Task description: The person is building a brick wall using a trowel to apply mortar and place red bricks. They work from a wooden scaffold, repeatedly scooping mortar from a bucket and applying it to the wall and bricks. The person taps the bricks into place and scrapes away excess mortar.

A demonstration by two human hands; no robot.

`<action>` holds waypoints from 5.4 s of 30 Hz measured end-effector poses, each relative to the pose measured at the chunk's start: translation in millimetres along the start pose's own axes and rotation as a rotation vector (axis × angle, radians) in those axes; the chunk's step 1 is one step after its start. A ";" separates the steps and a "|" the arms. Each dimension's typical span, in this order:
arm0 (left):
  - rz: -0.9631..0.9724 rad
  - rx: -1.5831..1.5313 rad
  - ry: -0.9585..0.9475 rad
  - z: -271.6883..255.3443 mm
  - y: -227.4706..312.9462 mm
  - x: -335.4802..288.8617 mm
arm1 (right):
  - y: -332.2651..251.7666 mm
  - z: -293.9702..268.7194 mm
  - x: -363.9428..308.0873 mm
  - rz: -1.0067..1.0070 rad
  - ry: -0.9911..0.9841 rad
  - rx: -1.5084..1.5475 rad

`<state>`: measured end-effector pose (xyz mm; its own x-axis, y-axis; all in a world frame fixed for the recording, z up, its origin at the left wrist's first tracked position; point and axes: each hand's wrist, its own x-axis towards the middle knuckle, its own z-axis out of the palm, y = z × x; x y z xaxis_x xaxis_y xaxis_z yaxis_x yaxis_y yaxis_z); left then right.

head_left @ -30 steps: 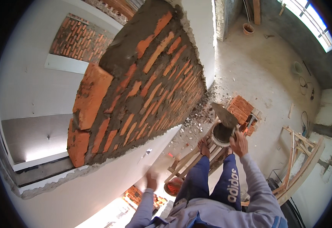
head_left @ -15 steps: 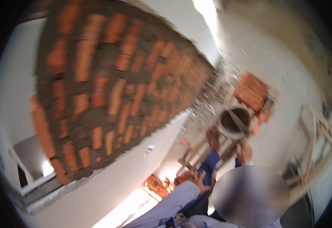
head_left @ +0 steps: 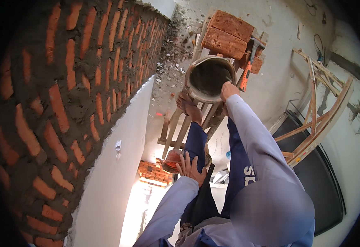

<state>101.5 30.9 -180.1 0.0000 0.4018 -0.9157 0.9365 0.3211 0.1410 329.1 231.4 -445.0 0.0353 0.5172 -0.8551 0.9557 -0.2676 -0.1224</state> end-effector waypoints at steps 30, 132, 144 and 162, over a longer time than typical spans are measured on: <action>0.017 -0.219 0.044 -25.6 -62.3 -31.3 | -91.8 -386.5 -329.0 -0.854 0.119 0.139; 0.201 -0.499 0.226 -165.8 213.1 490.0 | -66.2 44.0 -161.6 0.070 0.020 1.217; 0.169 -0.555 -0.215 -206.2 198.5 443.9 | -69.7 36.4 -173.2 0.102 0.016 1.330; 0.236 -0.982 0.219 -246.8 37.8 -43.2 | -56.1 -226.1 -322.1 -0.498 -0.185 2.237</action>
<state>50.4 237.3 -42.3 -0.0091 0.6609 -0.7504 0.2222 0.7330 0.6429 330.2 263.6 -48.8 -0.1622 0.7858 -0.5968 -0.8452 -0.4228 -0.3269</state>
